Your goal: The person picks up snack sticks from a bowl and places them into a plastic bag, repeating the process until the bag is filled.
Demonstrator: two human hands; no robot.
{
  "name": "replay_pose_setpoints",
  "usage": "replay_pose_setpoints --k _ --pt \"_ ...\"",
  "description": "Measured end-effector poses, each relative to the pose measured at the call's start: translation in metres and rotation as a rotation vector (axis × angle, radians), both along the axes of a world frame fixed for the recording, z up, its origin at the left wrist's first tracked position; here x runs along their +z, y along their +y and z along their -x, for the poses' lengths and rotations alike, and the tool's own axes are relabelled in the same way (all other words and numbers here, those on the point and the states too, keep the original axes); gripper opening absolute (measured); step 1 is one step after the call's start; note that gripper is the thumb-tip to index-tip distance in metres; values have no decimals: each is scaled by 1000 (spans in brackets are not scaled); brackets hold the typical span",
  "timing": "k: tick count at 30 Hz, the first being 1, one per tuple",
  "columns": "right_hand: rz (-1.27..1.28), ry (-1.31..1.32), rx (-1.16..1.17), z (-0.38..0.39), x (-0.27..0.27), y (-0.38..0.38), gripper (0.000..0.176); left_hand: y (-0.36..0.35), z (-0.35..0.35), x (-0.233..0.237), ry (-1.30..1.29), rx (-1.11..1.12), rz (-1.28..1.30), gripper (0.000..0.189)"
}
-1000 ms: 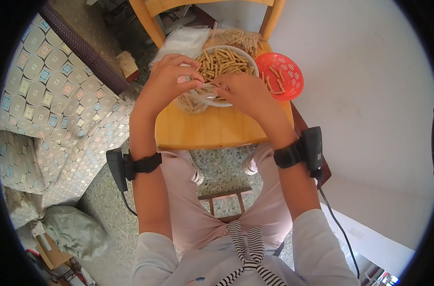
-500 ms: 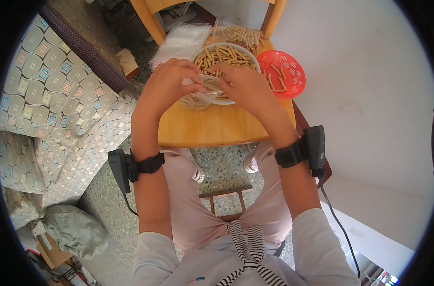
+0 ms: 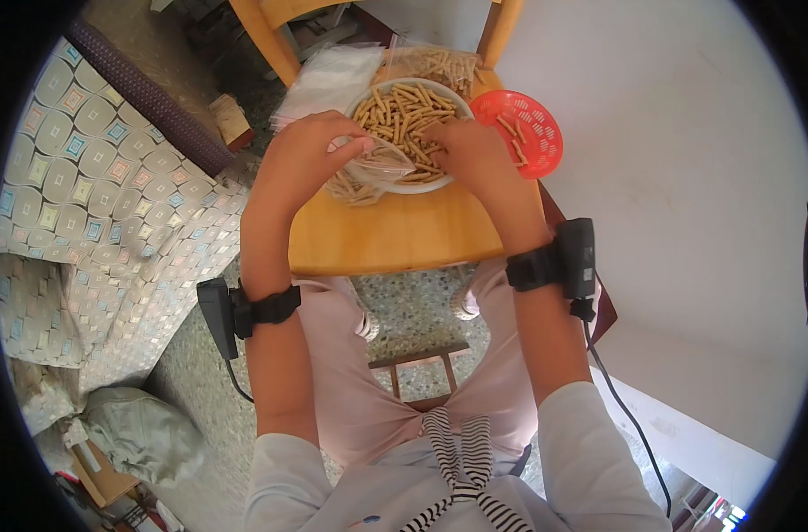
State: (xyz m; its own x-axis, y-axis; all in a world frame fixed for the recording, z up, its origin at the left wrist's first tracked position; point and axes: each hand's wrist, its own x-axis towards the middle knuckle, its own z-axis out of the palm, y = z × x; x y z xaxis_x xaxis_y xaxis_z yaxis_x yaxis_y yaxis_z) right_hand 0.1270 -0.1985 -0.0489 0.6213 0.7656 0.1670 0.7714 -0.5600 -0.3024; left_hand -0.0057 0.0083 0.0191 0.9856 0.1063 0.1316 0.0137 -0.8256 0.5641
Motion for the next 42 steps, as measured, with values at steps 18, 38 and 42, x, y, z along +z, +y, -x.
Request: replay_pose_setpoints --k 18,38,42 --pt "-5 -143 -163 14 -10 22 23 3 -14 -24 7 31 -55 29" --pt "-759 -326 35 21 61 18 16 -52 -22 -2 -597 57 192 22" --pt "-796 -273 75 21 61 17 17 -57 -23 1 -608 68 212 18"
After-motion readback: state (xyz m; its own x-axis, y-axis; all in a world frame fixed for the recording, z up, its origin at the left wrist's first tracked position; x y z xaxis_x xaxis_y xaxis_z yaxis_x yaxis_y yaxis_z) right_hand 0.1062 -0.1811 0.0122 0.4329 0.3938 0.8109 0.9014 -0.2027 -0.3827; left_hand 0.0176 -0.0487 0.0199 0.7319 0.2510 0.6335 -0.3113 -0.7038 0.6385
